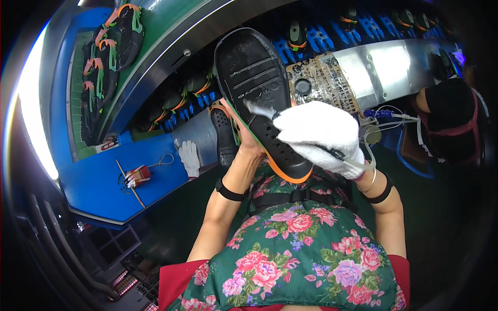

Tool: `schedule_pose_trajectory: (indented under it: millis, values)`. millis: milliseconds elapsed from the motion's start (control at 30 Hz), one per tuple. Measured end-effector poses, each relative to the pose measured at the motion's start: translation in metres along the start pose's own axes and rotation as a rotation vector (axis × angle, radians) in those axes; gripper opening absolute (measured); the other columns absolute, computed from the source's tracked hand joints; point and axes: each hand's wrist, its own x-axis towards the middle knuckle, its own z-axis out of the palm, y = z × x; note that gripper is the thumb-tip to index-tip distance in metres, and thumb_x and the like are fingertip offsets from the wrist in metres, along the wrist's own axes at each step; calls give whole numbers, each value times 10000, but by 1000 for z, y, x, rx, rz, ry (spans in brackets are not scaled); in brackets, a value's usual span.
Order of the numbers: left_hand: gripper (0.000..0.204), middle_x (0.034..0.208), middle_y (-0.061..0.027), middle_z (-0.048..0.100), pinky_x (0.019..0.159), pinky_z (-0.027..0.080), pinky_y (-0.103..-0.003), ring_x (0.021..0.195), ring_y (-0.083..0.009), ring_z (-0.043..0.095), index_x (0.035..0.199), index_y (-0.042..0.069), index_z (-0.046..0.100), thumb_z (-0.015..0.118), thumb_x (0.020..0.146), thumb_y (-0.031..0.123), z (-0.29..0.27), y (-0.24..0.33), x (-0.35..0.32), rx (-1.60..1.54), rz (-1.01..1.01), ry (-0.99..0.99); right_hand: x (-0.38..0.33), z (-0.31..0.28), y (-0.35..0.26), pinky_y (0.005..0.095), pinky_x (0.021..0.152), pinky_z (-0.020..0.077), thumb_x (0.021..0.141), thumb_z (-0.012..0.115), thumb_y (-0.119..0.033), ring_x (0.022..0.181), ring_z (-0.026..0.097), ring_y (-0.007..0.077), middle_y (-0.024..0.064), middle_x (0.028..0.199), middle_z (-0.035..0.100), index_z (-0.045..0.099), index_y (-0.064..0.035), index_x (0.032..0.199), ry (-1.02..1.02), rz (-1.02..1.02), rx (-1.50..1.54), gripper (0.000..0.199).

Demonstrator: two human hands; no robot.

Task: Applying glue to the bottom of shoe soles using a brush.

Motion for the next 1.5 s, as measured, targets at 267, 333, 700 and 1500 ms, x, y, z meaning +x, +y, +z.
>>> schedule_pose_trajectory:
  millis: [267,333,700,1500]
  values:
    - [1200,1072,-173,664,920,559,-456,1077,-318,622,1275,-35,564,518,701,1017,2,8,10,-183,-75,-306,-19,9,-5,403,937,585,820,801,-46,1027,758,277,103,1083,800,820,-84,1080,-26,115,114,263]
    - [1197,1059,-169,661,926,557,-452,1068,-316,621,1274,-39,565,513,708,1015,-2,14,14,-133,-56,-304,-21,10,-5,411,911,591,829,808,-66,1028,758,292,105,1105,794,805,-91,1102,-23,42,-62,274]
    - [1277,1047,-201,670,934,571,-461,1060,-341,649,1203,-55,585,483,608,1070,-9,25,27,-41,88,-299,-29,11,-13,394,865,597,793,829,-40,998,768,280,79,1074,800,821,-120,1053,-56,7,-93,272]
    - [574,1039,-180,706,985,523,-390,1042,-279,665,1191,-27,616,710,951,487,-5,36,44,74,185,-466,-41,1,-6,367,807,612,767,837,13,897,777,285,144,969,792,797,-29,905,127,318,328,150]
